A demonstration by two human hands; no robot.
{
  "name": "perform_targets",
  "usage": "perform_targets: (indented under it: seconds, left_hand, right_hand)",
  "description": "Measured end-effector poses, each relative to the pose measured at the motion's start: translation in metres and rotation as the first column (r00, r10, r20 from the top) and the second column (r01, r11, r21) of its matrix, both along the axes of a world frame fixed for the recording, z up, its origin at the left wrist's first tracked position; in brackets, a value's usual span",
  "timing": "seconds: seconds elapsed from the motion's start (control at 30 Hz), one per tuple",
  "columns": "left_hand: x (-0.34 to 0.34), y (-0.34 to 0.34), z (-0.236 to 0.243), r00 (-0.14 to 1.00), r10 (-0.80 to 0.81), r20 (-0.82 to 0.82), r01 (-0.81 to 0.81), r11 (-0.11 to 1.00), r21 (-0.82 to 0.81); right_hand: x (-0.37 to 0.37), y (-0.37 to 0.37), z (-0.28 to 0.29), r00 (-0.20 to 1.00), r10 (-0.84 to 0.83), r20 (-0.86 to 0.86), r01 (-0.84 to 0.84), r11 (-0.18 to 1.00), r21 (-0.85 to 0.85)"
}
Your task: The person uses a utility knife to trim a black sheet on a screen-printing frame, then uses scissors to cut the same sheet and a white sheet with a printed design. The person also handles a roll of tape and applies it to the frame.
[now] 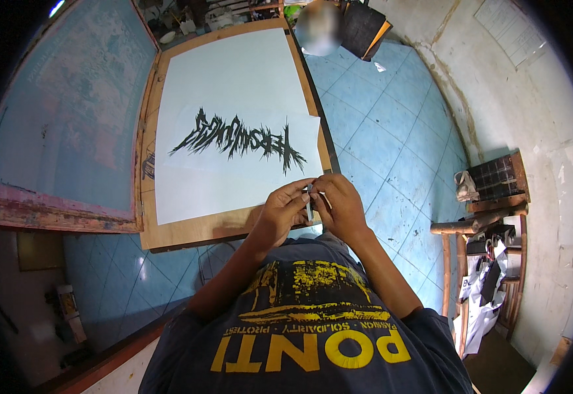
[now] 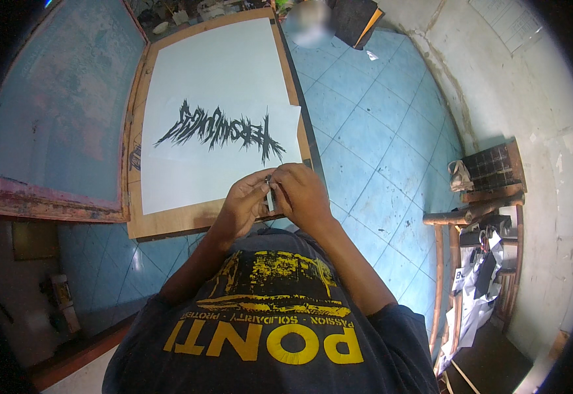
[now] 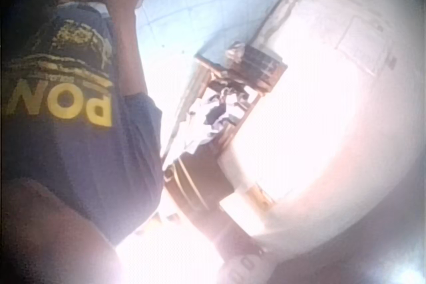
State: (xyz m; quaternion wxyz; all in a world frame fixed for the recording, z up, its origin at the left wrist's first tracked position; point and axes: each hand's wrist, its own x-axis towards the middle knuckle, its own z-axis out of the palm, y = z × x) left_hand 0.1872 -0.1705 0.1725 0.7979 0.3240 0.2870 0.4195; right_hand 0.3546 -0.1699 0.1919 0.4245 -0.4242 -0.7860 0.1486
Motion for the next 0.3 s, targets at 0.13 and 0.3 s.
perform_targets:
  seconds: [0.13,0.3]
  left_hand:
    - [-0.003,0.003,-0.006,0.996,0.09,0.011,-0.09,0.996,0.024]
    - [-0.013,0.008,-0.015,0.957,0.281,-0.075,-0.286,0.956,-0.069]
  right_hand:
    - [0.003,-0.005,-0.003,0.997,0.052,0.063,-0.05,0.998,-0.041]
    - [0.018,-0.025,-0.008,0.982,0.146,0.122,-0.128,0.981,-0.146]
